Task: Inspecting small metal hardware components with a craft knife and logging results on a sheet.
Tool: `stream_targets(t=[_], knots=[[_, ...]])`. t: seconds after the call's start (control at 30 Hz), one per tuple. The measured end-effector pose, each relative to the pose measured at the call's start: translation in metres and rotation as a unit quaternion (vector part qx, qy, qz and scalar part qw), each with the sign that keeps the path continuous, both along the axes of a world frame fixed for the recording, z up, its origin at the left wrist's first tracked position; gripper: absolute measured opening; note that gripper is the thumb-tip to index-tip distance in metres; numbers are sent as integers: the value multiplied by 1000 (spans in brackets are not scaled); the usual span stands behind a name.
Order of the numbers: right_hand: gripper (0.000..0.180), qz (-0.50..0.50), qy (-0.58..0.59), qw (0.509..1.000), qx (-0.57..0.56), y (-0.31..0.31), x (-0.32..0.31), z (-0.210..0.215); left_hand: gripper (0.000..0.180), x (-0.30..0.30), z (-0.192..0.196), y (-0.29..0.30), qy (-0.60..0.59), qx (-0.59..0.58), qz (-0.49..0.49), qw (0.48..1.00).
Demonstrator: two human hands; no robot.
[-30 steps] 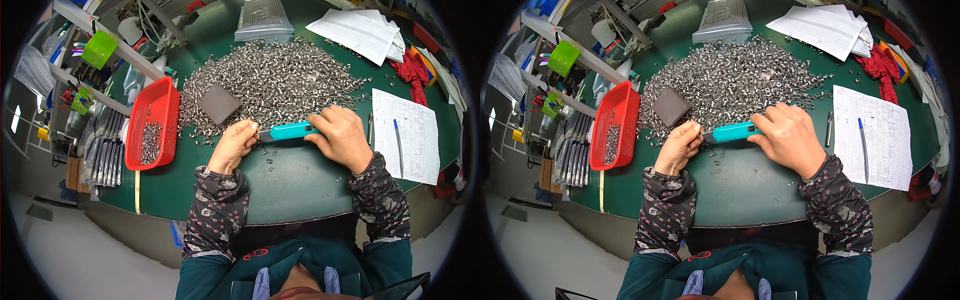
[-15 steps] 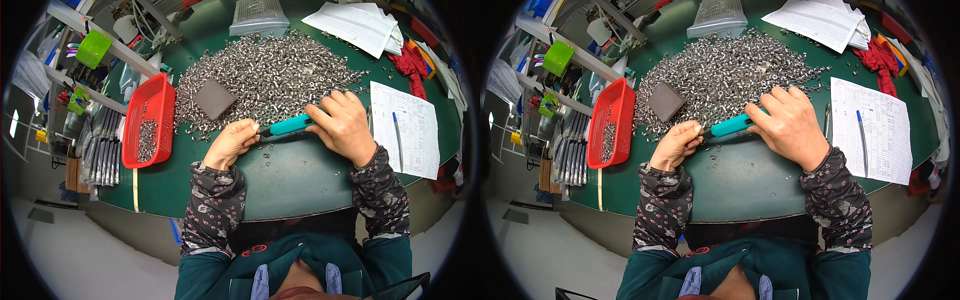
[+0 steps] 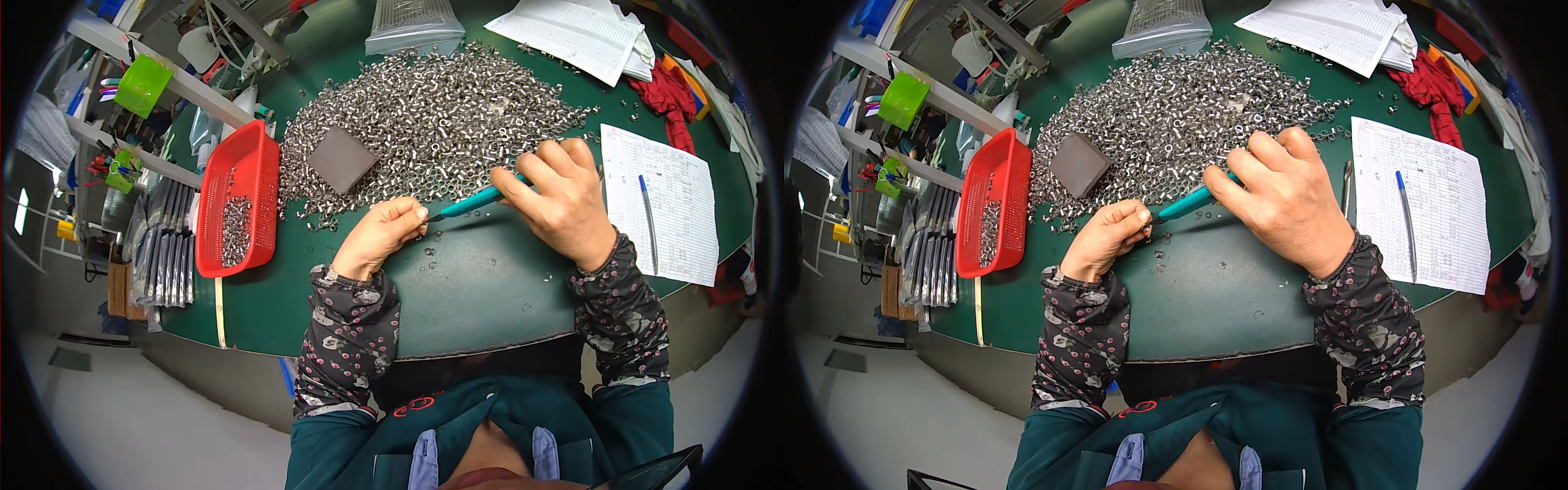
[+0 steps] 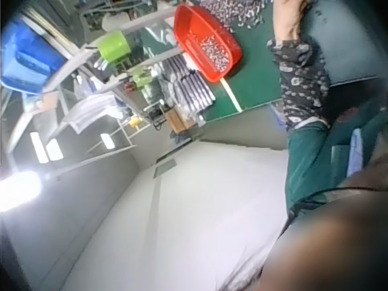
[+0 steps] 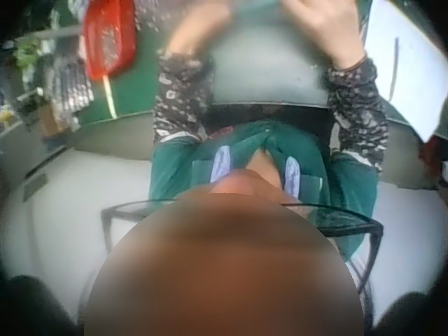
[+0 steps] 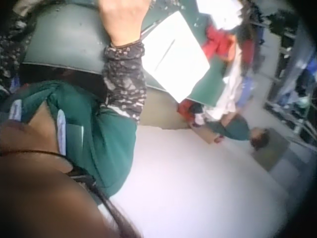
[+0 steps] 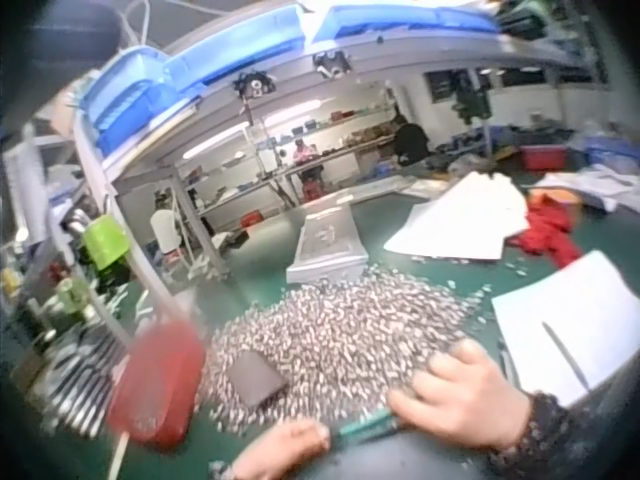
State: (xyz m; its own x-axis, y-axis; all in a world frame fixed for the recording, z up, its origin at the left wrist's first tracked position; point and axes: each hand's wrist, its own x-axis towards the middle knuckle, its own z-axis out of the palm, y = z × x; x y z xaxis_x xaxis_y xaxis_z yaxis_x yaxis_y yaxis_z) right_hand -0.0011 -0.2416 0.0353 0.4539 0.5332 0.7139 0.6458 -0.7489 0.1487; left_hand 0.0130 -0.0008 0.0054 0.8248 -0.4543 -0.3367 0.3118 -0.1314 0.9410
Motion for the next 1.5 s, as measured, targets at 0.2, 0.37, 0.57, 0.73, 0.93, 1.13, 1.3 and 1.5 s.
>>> stream_targets(t=[0.2,0.37,0.57,0.73,0.93,1.13,1.3,1.5], knots=[[25,-16,47,998,39,1,-1,4,16,3,-10,3,-36,-109,79,990],[27,-22,176,975,131,0,0,-8,11,6,-14,5,-54,-218,152,963],[27,-10,330,925,187,7,-3,-18,12,7,-15,4,-68,-247,168,952],[29,-11,421,885,198,10,-2,-17,12,7,-16,4,-65,-290,154,942],[29,-12,453,868,204,11,-2,-18,11,6,-15,1,-79,-295,154,940],[30,-9,488,847,210,12,-2,-17,10,5,-17,3,-86,-301,144,939],[30,-16,440,876,199,12,-2,-20,13,5,-17,4,-58,-301,157,939],[28,-16,370,909,191,10,-1,-26,13,5,-18,5,-15,-317,159,935]])
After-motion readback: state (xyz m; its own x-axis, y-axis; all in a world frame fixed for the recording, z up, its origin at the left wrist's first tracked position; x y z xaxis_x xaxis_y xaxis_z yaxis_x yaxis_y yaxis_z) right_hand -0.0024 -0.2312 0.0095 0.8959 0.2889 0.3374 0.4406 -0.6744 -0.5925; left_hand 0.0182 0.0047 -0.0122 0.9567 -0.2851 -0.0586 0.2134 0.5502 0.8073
